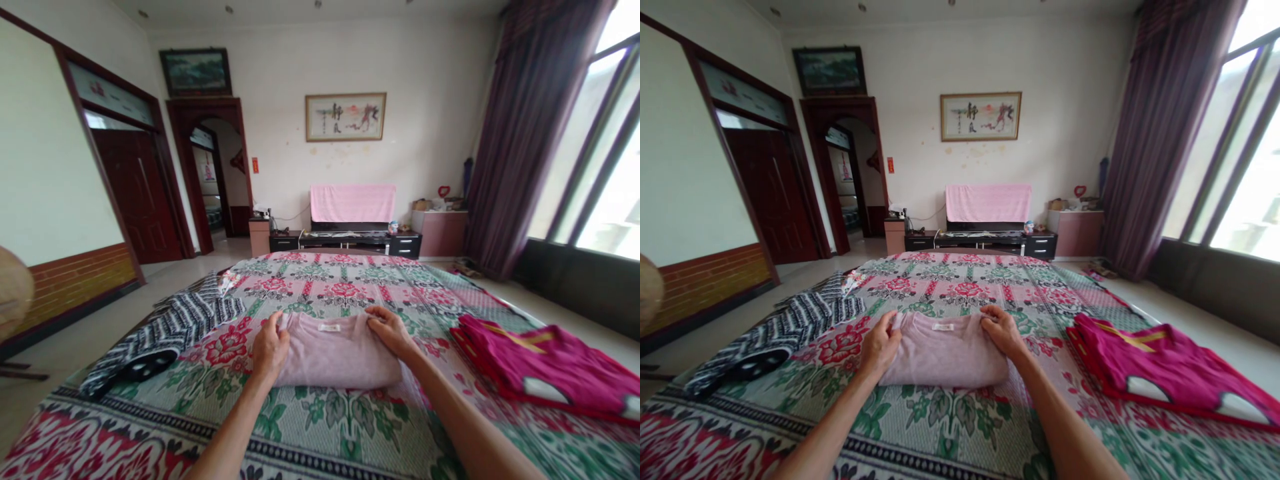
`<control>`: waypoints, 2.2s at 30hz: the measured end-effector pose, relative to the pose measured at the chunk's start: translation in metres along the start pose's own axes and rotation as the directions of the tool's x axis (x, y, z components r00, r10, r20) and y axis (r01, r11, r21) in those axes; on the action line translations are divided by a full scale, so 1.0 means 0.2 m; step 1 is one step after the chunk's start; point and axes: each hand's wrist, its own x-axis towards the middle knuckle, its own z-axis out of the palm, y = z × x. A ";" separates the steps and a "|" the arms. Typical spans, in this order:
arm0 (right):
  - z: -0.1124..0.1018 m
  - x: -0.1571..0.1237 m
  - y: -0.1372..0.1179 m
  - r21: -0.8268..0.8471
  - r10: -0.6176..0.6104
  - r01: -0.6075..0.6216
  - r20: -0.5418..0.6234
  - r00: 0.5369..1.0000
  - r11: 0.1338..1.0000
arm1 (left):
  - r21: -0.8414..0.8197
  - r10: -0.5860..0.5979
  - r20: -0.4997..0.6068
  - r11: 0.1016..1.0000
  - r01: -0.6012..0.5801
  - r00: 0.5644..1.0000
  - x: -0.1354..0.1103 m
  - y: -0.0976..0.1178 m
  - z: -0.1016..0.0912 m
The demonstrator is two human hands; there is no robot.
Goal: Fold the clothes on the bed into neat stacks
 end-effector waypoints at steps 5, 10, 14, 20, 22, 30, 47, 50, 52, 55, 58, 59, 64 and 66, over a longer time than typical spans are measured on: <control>0.00 0.01 0.04 -0.029 -0.032 0.029 -0.079 0.996 0.999 | -0.008 -0.034 0.013 0.999 0.034 0.999 0.01 -0.01 0.03; -0.01 0.01 0.09 -0.214 -0.087 0.082 -0.015 0.996 0.973 | -0.059 0.029 0.073 0.998 -0.025 0.997 0.02 -0.06 0.05; -0.02 0.00 0.08 -0.247 -0.082 0.081 0.008 0.997 0.966 | -0.108 0.209 0.023 0.973 -0.206 0.978 0.03 -0.12 0.07; -0.03 -0.01 0.06 -0.275 -0.088 0.091 0.024 0.996 0.957 | -0.016 0.249 0.077 0.968 -0.249 0.965 0.02 -0.19 0.12; -0.03 -0.01 0.07 -0.286 -0.094 0.096 0.023 0.995 0.953 | -0.028 0.246 0.079 0.969 -0.244 0.966 0.02 -0.20 0.13; -0.05 -0.03 0.06 -0.278 -0.058 0.063 0.028 0.998 0.958 | -0.038 0.256 0.069 0.966 -0.254 0.964 0.03 -0.19 0.12; -0.15 -0.30 0.02 -0.290 -0.292 0.332 0.172 0.941 0.898 | -0.049 0.286 0.104 0.958 -0.282 0.953 0.03 -0.19 0.12; -0.13 -0.31 0.01 -0.359 -0.332 0.400 0.237 0.913 0.843 | -0.029 0.299 0.103 0.954 -0.297 0.949 0.03 -0.20 0.13; -0.12 -0.32 0.00 -0.408 -0.350 0.436 0.270 0.897 0.803 | -0.029 0.315 0.100 0.949 -0.313 0.944 0.04 -0.21 0.14; -0.10 -0.33 -0.02 -0.473 -0.334 0.450 0.311 0.890 0.758 | -0.034 0.324 0.083 0.946 -0.322 0.943 0.04 -0.22 0.15; -0.09 -0.34 -0.04 -0.495 -0.309 0.459 0.357 0.882 0.738 | -0.039 0.326 0.078 0.945 -0.324 0.942 0.04 -0.22 0.16; -0.09 -0.34 -0.05 -0.494 -0.308 0.464 0.366 0.878 0.736 | -0.038 0.326 0.081 0.945 -0.324 0.942 0.04 -0.22 0.16; -0.07 -0.33 -0.02 -0.499 -0.311 0.471 0.372 0.875 0.727 | -0.028 0.331 0.089 0.943 -0.330 0.939 0.04 -0.22 0.15; -0.07 -0.33 0.00 -0.512 -0.304 0.464 0.368 0.879 0.723 | -0.022 0.334 0.085 0.943 -0.333 0.939 0.04 -0.22 0.15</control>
